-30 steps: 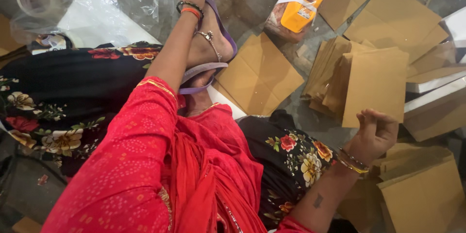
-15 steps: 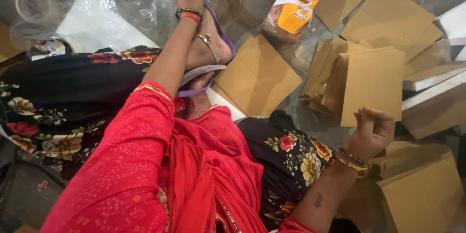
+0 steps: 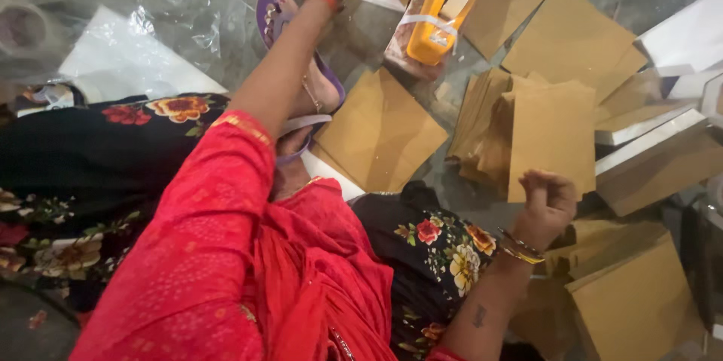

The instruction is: The person sits on the floor surrounded by packaging materials and assembles small cardboard boxes. They insert white foam inserts into the brown cardboard shells and secure the flaps using a handheld tape dispenser.

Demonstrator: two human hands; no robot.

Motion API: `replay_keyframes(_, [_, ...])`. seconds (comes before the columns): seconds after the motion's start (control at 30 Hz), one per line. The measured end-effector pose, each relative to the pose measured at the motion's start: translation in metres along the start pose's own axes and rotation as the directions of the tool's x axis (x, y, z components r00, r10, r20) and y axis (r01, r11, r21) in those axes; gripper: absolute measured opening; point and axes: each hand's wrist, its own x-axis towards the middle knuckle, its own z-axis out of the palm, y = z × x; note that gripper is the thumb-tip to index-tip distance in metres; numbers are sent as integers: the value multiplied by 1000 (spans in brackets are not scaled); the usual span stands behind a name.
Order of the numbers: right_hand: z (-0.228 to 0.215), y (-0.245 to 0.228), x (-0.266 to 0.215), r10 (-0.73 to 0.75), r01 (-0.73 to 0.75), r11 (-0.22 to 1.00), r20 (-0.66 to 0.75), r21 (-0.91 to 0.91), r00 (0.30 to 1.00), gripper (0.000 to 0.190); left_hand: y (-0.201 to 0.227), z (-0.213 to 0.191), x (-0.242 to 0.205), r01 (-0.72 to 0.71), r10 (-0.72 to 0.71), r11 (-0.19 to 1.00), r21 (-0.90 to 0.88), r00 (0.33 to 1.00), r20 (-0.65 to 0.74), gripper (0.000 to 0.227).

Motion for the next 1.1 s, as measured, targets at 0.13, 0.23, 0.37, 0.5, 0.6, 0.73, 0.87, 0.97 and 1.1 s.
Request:
replay_keyframes(0.13, [-1, 13, 6, 28, -27, 999, 37, -42, 999, 8, 30, 36, 31, 96, -100, 995, 26, 977, 190, 62])
replay_keyframes(0.23, [1, 17, 12, 53, -46, 990, 54, -134, 997, 6, 36, 60, 47, 135, -150, 988, 76, 956, 253, 59])
replay_keyframes(0.37, [5, 21, 18, 66, -60, 993, 60, -104, 996, 6, 15, 98, 42, 195, -233, 968, 160, 934, 271, 58])
replay_keyframes(0.5, [6, 20, 19, 100, -96, 992, 43, -79, 994, 6, -6, 99, 49, 290, -336, 939, 187, 891, 306, 59])
replay_keyframes(0.6, [5, 20, 21, 103, -100, 991, 26, -90, 994, 7, -40, 50, 68, 345, -401, 916, 205, 761, 510, 59])
replay_keyframes(0.73, [5, 25, 20, 115, -114, 993, 12, -11, 993, 7, -62, -32, 52, 457, -362, 874, -167, 840, 404, 80])
replay_keyframes(0.87, [6, 26, 23, 118, -115, 992, 75, -41, 990, 7, -21, -118, 18, 427, -235, 679, -597, 897, 375, 44])
replay_keyframes(0.97, [16, 19, 18, 112, -98, 989, 126, -109, 986, 5, 27, -176, -26, 573, -120, 168, -802, 819, 560, 15])
replay_keyframes(1.1, [65, 3, -8, 79, -35, 988, 290, -154, 954, 26, 82, -222, -91, 674, 153, 156, -722, 706, 691, 22])
